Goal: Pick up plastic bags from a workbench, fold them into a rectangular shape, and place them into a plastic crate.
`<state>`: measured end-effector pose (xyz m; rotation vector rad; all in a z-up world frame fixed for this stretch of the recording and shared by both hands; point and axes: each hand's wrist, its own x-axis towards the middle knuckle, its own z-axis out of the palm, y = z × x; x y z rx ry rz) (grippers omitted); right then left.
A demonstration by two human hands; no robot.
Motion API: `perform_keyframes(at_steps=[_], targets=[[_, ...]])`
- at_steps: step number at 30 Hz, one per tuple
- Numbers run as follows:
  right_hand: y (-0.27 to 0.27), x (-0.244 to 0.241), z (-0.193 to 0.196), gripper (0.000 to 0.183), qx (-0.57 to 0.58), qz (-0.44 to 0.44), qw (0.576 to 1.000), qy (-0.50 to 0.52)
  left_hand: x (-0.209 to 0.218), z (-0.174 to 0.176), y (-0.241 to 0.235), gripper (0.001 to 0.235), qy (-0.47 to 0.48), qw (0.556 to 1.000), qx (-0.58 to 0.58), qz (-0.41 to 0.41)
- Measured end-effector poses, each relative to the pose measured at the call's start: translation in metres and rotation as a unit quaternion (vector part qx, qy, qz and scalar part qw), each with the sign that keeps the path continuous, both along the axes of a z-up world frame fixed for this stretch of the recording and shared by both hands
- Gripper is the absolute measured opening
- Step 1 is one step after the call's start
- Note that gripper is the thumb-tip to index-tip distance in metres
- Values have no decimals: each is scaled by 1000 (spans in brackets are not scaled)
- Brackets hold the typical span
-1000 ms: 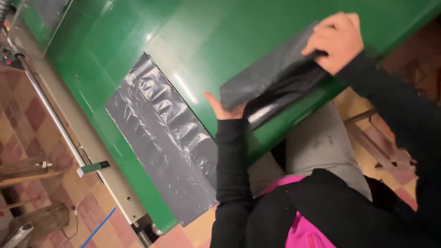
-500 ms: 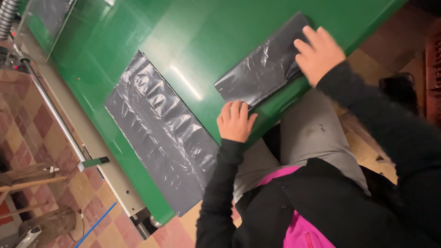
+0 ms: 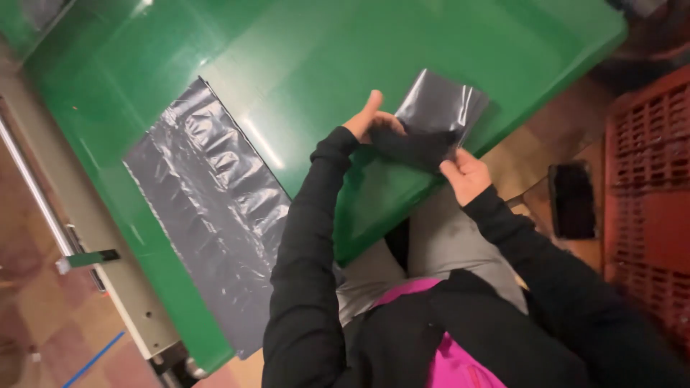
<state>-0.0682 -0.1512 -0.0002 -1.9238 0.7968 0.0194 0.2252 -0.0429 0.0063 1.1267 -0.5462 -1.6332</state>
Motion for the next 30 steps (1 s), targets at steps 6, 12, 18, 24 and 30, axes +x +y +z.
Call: perform_keyframes(at_steps=[6, 12, 18, 24, 30], targets=[[-39, 21, 4, 45, 482, -197, 806, -283, -41, 12, -7, 47, -627, 762, 22, 158], [-42, 16, 19, 31, 153, -225, 938, -216, -65, -1, -23, 41, -688, 688, 63, 223], [-34, 91, 39, 24, -337, 170, 900, -217, -65, 0, -27, 36, -626, 737, 73, 245], [-51, 121, 3, 79, -518, 315, 792, -74, -58, -57, -47, 24, -663, 684, 23, 302], [-59, 111, -9, 83, -448, 333, 817, -147, -166, 74, 151, 70, -734, 599, -27, 319]])
